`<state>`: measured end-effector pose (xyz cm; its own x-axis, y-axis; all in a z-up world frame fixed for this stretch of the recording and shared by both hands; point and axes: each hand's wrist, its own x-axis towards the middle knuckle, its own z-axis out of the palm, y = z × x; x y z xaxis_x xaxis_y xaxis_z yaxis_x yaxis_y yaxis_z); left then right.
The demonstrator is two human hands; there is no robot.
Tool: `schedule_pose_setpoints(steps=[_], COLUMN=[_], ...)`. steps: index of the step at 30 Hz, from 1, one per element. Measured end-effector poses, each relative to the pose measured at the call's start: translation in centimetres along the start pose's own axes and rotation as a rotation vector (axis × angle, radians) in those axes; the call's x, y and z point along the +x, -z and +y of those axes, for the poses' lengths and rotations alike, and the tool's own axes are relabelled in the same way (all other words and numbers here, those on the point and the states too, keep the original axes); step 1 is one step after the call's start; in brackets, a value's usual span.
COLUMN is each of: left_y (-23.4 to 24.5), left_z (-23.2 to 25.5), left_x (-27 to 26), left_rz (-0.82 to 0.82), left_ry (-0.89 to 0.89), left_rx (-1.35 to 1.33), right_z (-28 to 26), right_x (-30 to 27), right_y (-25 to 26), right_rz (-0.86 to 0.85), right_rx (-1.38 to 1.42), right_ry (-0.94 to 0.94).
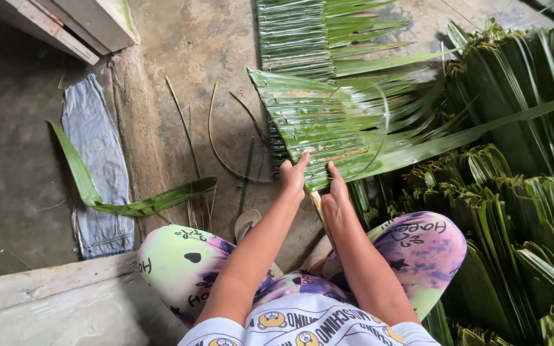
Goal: Weaving palm leaves onto a wooden stick to create a thatched panel
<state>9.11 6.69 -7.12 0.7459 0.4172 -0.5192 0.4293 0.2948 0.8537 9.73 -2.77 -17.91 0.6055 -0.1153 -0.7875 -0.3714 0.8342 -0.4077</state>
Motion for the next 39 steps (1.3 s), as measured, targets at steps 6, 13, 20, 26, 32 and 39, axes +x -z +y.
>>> schedule_pose_setpoints(steps=[6, 13, 20, 26, 32, 39], left_y=[-1.0, -2.7, -2.7, -2.9, -1.4, -1.8], left_z=[1.5, 4.5, 2.5, 1.5, -0.8, -0.2], left_x=[-1.3, -2.3, 0.5, 1.4, 2.4, 2.9], left_rz=[0.005, -0.038, -0.042, -0.048, 0.022, 0.011], left_ry=[-0.012, -0.077, -0.042, -0.032, -0.024, -0.074], left_rx=[-0.071, -0.134, -0.285, -0.296, -0.179, -0.133], right_z=[-1.6, -5.4, -5.5, -5.3, -2.6, -2.6], right_x=[-1.9, -6.7, -7.1, -6.3, -5.0, -1.1], right_y=[-0.5, -3.5, -4.6, -4.7, -3.3, -2.6], right_rz=[-0.016, -0.040, 0.029, 0.057, 0.003, -0.022], right_rx=[0.020, 0.058, 0.083, 0.049, 0.027, 0.046], right_ry=[0.044, 0.079, 0.082, 0.077, -0.024, -0.043])
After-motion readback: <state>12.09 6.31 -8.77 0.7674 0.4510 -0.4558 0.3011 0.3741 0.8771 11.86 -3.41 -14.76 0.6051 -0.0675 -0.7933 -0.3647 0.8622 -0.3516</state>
